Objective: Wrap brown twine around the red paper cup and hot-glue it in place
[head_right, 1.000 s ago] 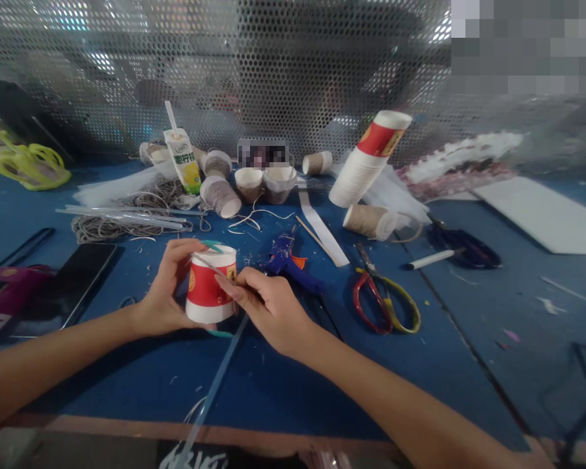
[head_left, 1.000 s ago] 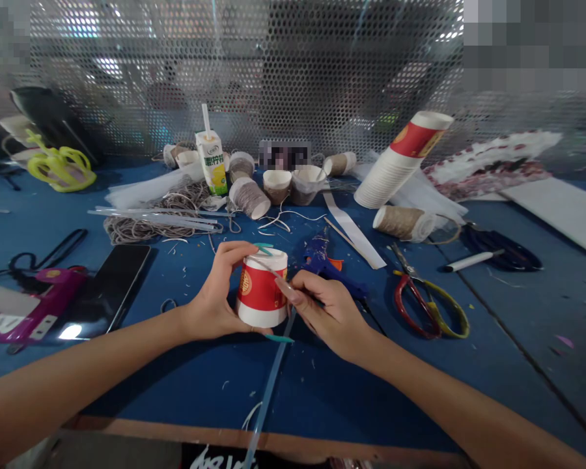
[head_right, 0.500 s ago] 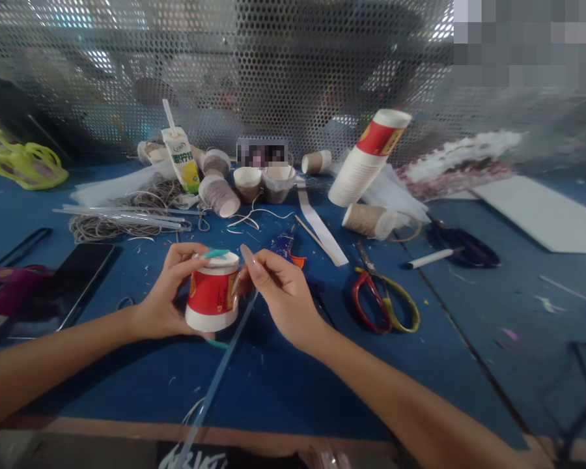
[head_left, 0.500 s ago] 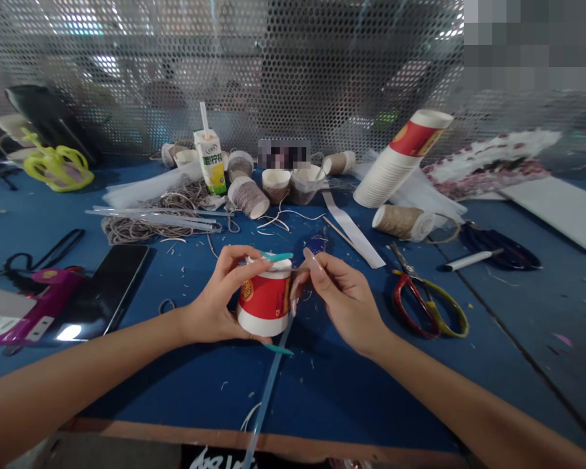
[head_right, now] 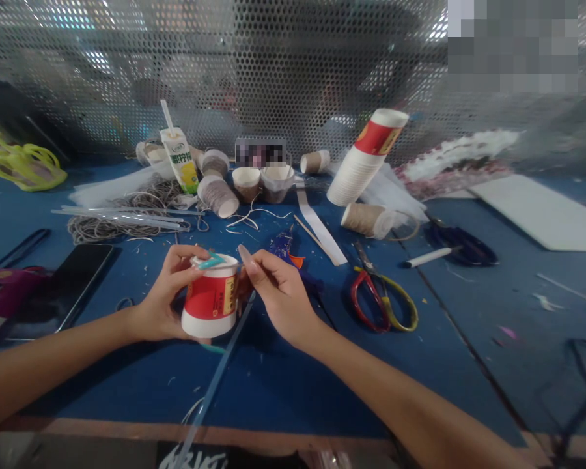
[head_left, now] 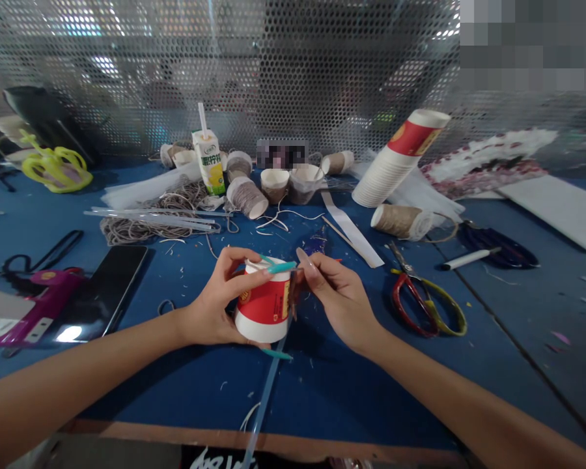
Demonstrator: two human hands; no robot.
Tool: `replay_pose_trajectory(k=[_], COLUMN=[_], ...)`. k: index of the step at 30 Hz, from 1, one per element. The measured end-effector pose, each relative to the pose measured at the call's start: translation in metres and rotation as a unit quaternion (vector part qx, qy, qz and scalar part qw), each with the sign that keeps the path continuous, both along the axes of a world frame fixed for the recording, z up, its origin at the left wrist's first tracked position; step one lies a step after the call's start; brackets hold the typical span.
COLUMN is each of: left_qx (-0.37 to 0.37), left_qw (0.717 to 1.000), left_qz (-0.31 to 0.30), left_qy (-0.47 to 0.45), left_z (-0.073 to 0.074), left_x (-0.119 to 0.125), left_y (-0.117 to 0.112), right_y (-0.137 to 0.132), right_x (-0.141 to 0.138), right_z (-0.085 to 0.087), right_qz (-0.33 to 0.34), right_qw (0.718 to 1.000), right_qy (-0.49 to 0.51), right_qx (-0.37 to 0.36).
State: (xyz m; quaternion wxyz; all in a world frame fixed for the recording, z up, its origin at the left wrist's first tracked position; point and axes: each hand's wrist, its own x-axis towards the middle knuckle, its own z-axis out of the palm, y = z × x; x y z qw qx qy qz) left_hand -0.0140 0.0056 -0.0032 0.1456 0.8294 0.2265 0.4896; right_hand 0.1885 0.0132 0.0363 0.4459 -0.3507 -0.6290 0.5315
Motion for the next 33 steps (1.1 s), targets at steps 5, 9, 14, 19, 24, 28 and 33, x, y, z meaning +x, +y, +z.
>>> replay_pose_trajectory(k=[5, 9, 14, 19, 24, 28, 33], left_qx=[-0.001, -0.006, -0.003, -0.03, -0.072, -0.076, -0.055], left_qw=[1.0, 1.0, 1.0, 0.998, 0.992, 0.992, 0.997], left_qz=[0.006, 0.007, -0.007, -0.037, -0.062, -0.073, -0.048], left_qy=[0.003, 0.008, 0.007, -0.044, -0.082, -0.067, -0.039], left_z=[0.001, 0.002, 0.0, -0.006, -0.008, -0.005, -0.003], left_x=[0.0, 0.0, 0.0, 0.001, 0.003, 0.002, 0.001], left_y=[-0.001, -0.003, -0.001, 0.002, 0.001, 0.0, 0.0], right_y=[-0.003, -0.002, -0.001, -0.005, -0.006, -0.006, -0.01], right_x=[0.001, 0.0, 0.0, 0.002, 0.007, 0.008, 0.002], right_z=[-0.001, -0.001, -0.004, -0.01, -0.013, -0.01, -0.004], right_qz=[0.027, 0.013, 0.027, -0.054, -0.165, -0.045, 0.077], right_qw=[1.0, 1.0, 0.999, 0.99, 0.94, 0.973, 0.994], right_qy=[0.01, -0.016, -0.037, -0.12, -0.146, -0.068, -0.041], right_qx=[-0.012, -0.008, -0.009, 0.056, 0.26, 0.218, 0.065])
